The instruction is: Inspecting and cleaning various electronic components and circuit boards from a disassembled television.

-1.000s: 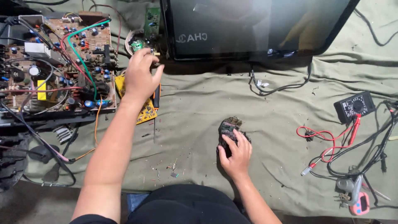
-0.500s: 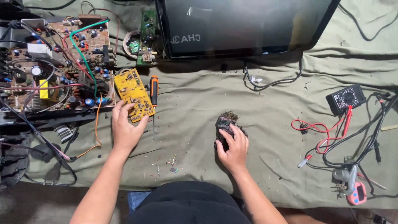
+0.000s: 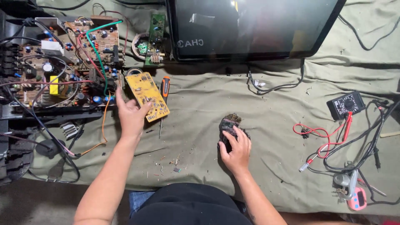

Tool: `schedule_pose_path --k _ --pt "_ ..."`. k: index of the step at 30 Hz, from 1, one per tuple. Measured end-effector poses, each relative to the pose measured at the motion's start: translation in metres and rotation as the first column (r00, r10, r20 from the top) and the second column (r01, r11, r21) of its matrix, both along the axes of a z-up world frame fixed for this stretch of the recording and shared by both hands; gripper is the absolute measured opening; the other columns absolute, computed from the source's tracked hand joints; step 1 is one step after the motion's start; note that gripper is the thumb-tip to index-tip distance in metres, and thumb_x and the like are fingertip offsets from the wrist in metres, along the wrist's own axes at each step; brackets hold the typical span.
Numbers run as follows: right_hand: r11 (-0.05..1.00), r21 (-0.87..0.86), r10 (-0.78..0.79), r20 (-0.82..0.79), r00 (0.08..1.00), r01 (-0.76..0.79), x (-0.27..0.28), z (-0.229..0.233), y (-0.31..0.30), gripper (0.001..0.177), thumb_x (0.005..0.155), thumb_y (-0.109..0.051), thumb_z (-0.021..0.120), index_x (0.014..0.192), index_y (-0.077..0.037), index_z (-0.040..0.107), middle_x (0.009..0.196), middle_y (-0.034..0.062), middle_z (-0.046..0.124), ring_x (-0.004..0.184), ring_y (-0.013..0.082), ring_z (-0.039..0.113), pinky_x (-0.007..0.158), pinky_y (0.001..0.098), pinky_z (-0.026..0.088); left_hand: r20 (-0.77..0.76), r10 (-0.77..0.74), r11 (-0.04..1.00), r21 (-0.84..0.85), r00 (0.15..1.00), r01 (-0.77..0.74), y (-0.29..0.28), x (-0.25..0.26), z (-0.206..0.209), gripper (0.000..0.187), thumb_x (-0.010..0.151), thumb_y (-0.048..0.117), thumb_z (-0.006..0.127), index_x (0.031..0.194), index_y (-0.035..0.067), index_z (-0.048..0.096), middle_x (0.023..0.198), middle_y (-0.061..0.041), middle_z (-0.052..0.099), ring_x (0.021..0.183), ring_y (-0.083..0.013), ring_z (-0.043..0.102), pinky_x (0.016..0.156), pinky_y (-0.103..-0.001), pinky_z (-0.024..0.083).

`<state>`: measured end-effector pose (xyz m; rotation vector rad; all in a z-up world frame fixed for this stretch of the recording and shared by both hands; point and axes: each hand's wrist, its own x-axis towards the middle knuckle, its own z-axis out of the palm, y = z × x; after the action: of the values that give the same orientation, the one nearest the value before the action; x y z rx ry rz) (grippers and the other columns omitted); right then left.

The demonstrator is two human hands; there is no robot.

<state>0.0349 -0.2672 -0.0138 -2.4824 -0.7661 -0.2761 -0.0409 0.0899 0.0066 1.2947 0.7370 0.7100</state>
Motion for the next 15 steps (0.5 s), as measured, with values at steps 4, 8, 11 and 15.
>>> schedule_pose_path --k 4,8,11,15 --pt "1.000 -0.007 0.000 -0.011 1.000 0.000 -0.001 -0.001 -0.001 0.038 0.089 -0.042 0.074 0.125 -0.032 0.069 0.142 0.0042 0.057 0.134 0.0302 0.054 0.108 0.0492 0.039 -0.030 -0.070 0.979 -0.196 0.997 0.063 0.000 -0.003 0.024 0.091 0.088 -0.005 0.075 0.162 0.008 0.024 0.109 -0.025 0.066 0.085 -0.0336 0.073 0.067 -0.045 0.066" --pt "1.000 -0.013 -0.005 -0.004 1.000 0.005 0.001 -0.002 0.000 0.039 0.087 -0.041 0.075 0.125 -0.032 0.070 0.142 0.0047 0.057 0.134 0.0303 0.054 0.108 0.0491 0.039 0.058 -0.072 0.994 -0.077 0.996 0.076 0.014 0.011 0.057 0.067 0.093 -0.004 0.071 0.153 0.003 0.043 0.112 -0.020 0.066 0.094 -0.0295 0.073 0.075 -0.041 0.066" --pt "1.000 -0.021 -0.005 -0.013 1.000 0.005 0.000 -0.004 -0.002 0.039 0.087 -0.042 0.076 0.125 -0.033 0.070 0.143 0.0040 0.057 0.135 0.0298 0.054 0.109 0.0487 0.038 0.148 -0.053 0.997 -0.038 0.988 0.059 0.035 0.033 0.061 0.058 0.099 -0.002 0.067 0.152 0.003 0.044 0.113 -0.018 0.066 0.099 -0.0278 0.073 0.080 -0.040 0.067" --pt "0.999 -0.031 -0.011 -0.023 1.000 0.010 0.002 -0.003 -0.001 0.039 0.087 -0.043 0.075 0.125 -0.033 0.070 0.144 0.0034 0.057 0.136 0.0292 0.053 0.110 0.0482 0.038 0.269 -0.031 0.999 -0.005 0.963 0.034 0.053 0.076 0.074 0.051 0.102 -0.005 0.063 0.151 0.001 0.046 0.114 -0.018 0.067 0.103 -0.0285 0.074 0.087 -0.042 0.069"
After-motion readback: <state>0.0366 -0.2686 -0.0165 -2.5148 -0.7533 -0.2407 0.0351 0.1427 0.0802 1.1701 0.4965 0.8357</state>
